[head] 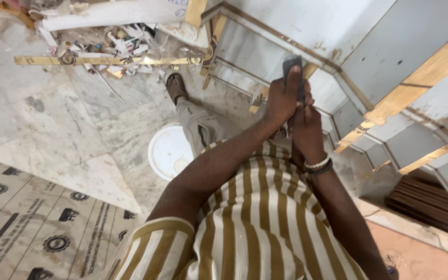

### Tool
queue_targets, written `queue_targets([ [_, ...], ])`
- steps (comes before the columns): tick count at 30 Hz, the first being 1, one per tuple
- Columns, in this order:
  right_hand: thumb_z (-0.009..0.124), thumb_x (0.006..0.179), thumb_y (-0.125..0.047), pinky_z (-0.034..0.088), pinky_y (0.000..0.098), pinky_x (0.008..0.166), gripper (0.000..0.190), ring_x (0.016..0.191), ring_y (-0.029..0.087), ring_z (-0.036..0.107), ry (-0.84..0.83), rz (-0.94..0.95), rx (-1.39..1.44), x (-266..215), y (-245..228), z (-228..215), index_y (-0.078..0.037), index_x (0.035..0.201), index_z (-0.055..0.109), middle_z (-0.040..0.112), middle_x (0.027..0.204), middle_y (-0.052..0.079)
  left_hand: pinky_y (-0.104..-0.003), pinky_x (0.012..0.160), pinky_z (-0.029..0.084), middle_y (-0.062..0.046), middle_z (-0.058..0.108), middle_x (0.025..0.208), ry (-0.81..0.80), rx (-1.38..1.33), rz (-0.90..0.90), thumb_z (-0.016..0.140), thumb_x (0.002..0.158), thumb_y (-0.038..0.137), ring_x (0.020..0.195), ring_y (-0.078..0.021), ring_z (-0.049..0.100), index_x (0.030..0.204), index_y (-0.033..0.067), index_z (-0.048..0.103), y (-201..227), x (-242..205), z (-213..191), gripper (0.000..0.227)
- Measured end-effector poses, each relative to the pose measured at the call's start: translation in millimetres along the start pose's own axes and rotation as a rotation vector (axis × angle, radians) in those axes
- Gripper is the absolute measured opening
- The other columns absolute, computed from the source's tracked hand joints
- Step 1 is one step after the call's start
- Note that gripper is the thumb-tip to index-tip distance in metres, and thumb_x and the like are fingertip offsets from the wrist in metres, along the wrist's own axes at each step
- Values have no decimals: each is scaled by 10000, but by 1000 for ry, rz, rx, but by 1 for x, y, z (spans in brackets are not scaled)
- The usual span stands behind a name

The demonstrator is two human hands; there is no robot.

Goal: The person uses a metal scraper to remove residue and adhesive from the edges of wooden shelves in a partially assembled cabinet. They repeatedly scrape the same areas and occasionally wipe the surface with their hand to clear debris.

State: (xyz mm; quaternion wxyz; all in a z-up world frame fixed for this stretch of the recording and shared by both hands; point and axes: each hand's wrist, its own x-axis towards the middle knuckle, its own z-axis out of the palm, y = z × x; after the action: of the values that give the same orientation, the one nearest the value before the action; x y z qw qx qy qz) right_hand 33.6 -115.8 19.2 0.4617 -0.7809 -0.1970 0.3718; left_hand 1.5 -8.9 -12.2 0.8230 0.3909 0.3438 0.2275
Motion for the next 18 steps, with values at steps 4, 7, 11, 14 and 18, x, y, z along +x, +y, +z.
queue_targets([
  [4, 421, 1120, -226, 401, 299, 426, 318, 448, 117, 504, -25, -8, -28, 5, 0, 3, -32, 908, 557, 536, 588, 22, -291, 513, 533, -89, 659, 598, 13, -11, -5, 420, 1082, 467, 553, -165, 678, 755, -15, 653, 1, 3, -5, 628],
  [7, 430, 1123, -226, 405, 296, 437, 320, 458, 115, 500, -21, 10, -8, 0, 3, -1, -29, 904, 556, 531, 591, 24, -297, 506, 531, -92, 658, 601, 19, -30, -16, 435, 1075, 452, 545, -172, 676, 768, -14, 652, -2, -2, 0, 599],
  [11, 420, 1102, -228, 408, 293, 426, 315, 441, 117, 511, -3, 39, -55, -4, 0, -1, -40, 903, 574, 543, 572, 32, -300, 497, 524, -89, 652, 606, 15, -61, -47, 456, 1070, 455, 544, -174, 674, 784, -11, 644, 0, -6, 1, 578],
  [14, 433, 1120, -236, 422, 290, 443, 357, 465, 116, 527, -3, 40, -58, -5, 5, -3, -26, 864, 568, 555, 595, 32, -289, 509, 530, -88, 671, 606, 25, -27, -98, 441, 1067, 484, 557, -161, 679, 778, -11, 660, -4, -5, 0, 613],
  [18, 434, 1115, -235, 426, 297, 439, 379, 464, 127, 537, 35, 9, -54, 0, -1, -6, -19, 827, 550, 559, 590, 36, -304, 523, 546, -104, 683, 612, -2, 18, 0, 444, 1056, 486, 565, -182, 698, 801, -18, 666, 0, -1, 8, 607],
])
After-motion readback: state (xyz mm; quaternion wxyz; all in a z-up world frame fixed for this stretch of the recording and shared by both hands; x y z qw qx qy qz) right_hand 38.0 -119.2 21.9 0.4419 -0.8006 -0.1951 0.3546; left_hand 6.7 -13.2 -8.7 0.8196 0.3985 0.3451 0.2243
